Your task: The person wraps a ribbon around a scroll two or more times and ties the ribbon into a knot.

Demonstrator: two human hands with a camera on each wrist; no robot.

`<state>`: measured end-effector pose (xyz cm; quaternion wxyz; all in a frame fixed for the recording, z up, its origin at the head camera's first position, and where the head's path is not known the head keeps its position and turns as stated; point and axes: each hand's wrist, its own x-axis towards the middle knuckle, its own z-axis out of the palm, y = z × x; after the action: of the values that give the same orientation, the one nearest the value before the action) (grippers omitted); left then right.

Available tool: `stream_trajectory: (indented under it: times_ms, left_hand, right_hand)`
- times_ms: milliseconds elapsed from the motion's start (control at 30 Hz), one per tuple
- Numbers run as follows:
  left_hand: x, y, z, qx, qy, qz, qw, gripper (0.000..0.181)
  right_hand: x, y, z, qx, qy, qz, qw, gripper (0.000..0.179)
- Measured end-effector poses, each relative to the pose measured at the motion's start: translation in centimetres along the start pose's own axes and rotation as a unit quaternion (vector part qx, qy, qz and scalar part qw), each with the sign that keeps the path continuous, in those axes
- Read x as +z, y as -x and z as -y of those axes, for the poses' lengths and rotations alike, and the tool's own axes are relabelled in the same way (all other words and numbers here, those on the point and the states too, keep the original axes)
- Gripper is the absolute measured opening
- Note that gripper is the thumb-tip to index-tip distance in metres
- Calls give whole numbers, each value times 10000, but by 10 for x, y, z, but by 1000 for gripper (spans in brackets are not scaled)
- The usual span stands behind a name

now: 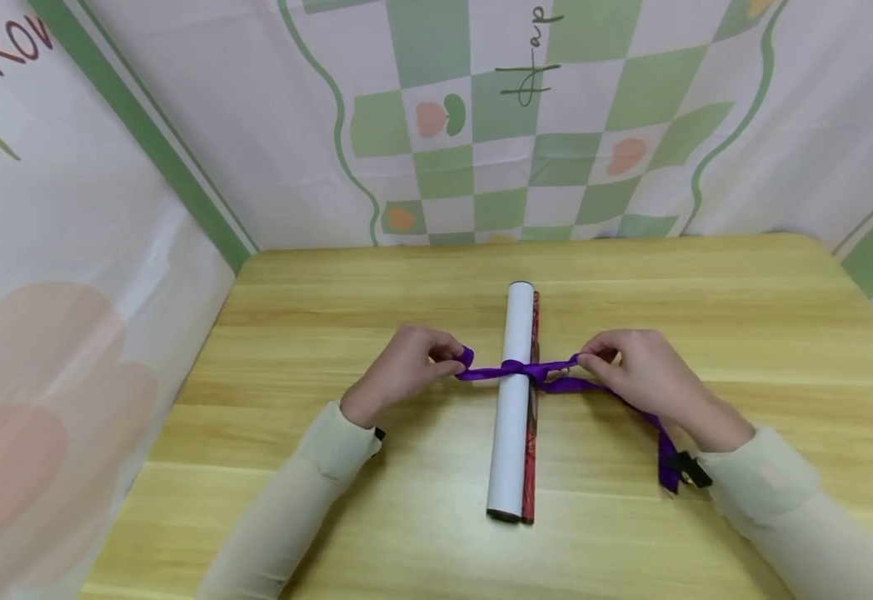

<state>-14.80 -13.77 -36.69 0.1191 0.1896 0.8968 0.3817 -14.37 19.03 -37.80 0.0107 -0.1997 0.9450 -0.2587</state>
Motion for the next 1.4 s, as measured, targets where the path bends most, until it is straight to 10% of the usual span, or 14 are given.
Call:
stream_trajectory:
  times_ms: [1400]
  left_hand:
    - [13, 9, 11, -66, -609, 495, 9969, 16]
  right_hand:
    - [-18, 2, -40, 608, 448, 389, 9964, 25]
